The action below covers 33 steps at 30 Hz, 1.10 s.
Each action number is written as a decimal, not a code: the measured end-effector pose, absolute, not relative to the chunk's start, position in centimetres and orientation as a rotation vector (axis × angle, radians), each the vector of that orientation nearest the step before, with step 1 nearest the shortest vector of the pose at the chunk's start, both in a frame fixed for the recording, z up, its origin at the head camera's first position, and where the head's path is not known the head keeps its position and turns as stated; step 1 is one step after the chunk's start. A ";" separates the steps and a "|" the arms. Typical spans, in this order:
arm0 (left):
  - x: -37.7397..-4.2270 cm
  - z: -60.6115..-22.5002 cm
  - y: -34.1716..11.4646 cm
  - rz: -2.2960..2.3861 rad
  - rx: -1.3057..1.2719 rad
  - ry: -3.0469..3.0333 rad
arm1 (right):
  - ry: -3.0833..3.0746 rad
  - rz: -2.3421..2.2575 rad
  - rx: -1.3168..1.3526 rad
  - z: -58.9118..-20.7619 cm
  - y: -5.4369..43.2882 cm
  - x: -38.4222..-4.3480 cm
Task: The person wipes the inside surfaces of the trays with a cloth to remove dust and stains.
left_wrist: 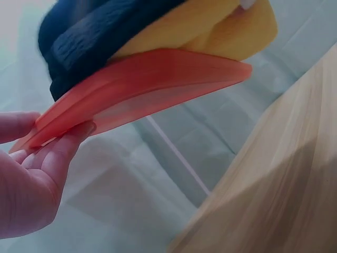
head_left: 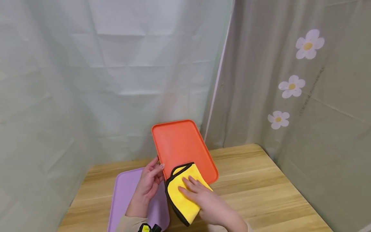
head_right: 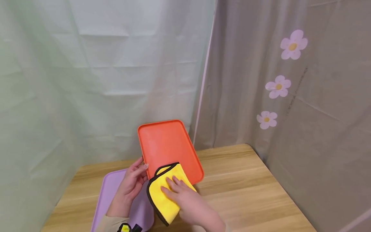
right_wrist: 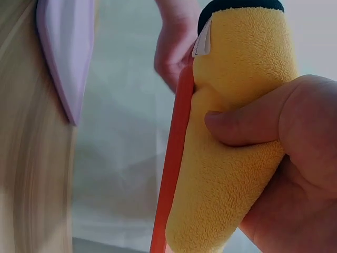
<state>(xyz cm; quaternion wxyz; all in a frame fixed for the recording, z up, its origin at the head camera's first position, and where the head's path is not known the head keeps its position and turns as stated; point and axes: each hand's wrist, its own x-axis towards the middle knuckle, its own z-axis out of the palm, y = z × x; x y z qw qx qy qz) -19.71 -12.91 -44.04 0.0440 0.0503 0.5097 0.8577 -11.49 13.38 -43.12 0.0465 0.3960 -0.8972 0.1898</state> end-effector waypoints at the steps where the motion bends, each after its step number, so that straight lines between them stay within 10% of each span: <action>1: -19.7 -44.0 -13.0 2.628 0.169 1.549 | -2.741 0.581 1.201 -43.2 13.6 -11.6; 33: -19.3 -43.7 -13.4 2.635 0.177 1.464 | -2.665 0.947 0.952 -43.3 20.0 -12.4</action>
